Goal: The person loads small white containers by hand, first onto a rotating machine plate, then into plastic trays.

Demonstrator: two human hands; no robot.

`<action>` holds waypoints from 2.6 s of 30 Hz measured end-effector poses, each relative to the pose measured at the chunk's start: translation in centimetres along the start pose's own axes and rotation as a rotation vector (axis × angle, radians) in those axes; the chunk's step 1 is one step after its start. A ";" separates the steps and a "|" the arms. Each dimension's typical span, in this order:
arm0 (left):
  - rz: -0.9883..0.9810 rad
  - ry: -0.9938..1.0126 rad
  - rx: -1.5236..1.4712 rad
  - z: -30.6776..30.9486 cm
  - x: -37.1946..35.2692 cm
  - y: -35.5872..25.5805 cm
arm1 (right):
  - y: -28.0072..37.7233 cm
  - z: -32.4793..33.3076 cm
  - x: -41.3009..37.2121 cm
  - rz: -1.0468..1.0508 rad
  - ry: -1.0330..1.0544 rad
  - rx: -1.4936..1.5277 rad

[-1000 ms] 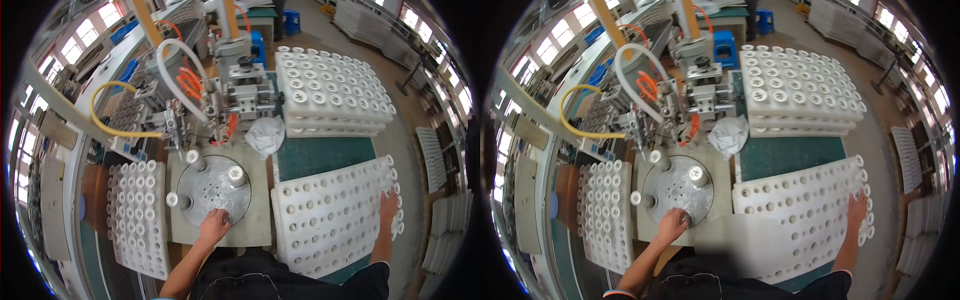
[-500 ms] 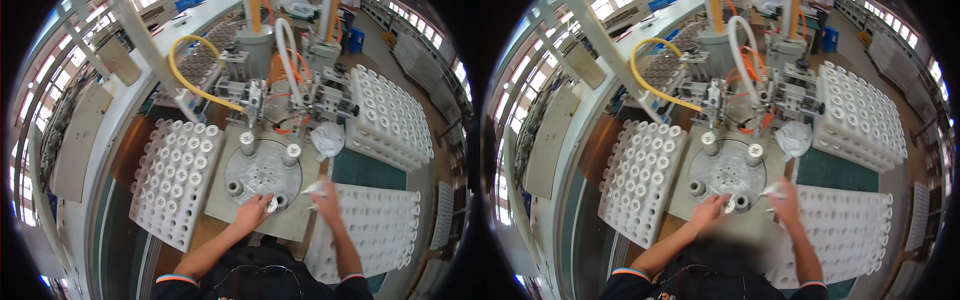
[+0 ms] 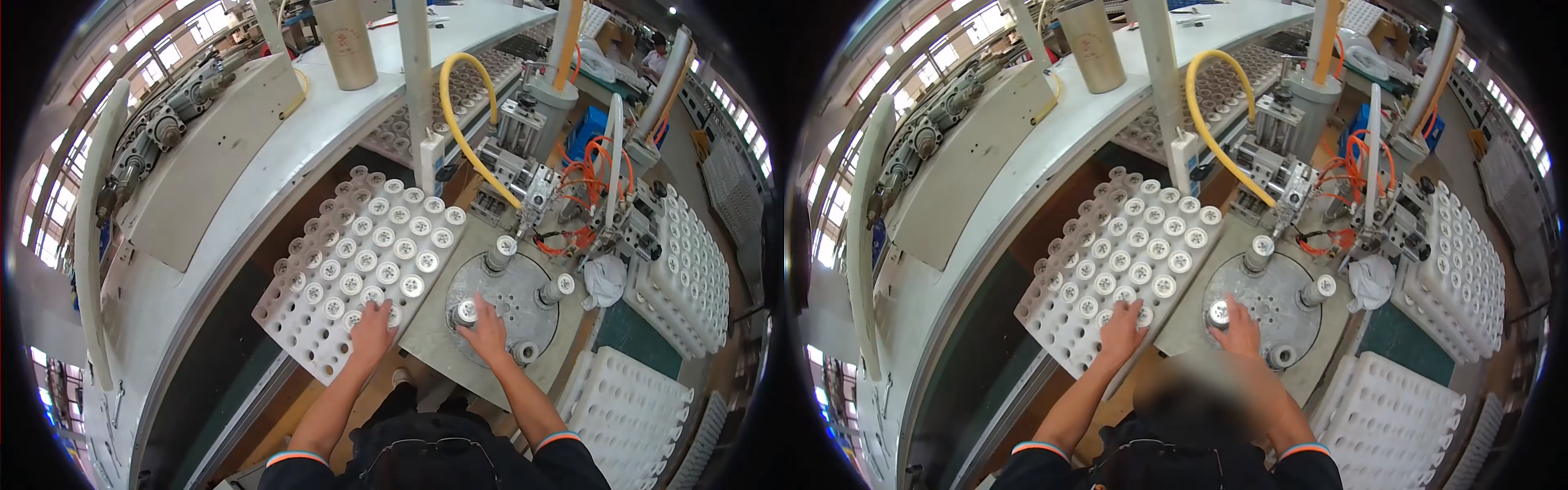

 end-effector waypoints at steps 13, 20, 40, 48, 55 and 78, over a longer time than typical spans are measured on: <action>-0.418 -0.034 0.067 -0.2 -1.8 -0.4 | -4.5 6.3 -9.9 -0.353 -0.391 0.119; -0.280 -0.057 -0.147 3.0 -5.5 -1.9 | 2.1 -0.6 2.2 0.167 -0.108 -0.075; -0.839 0.496 -0.139 -12.3 -0.8 -30.4 | -22.5 33.4 -38.2 -0.571 -1.202 -0.149; -0.717 0.452 -0.074 -9.2 -1.5 -30.8 | -25.1 41.1 -56.7 -1.272 -0.636 -0.834; -0.422 0.373 -0.147 -9.4 -1.3 -27.7 | -29.9 39.7 -60.2 -1.051 -0.572 -0.781; 0.032 0.018 -0.267 6.8 -8.4 6.2 | -1.4 -2.7 0.5 -0.033 -0.038 -0.079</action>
Point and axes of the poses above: each hand's wrist, its own x-axis towards the middle knuckle, its own z-axis out of the back of the hand, y = z × x, the point moved 5 cm from there along x, towards the middle knuckle, and after that the axes turned 5 degrees about x, right-handed, at the moved point
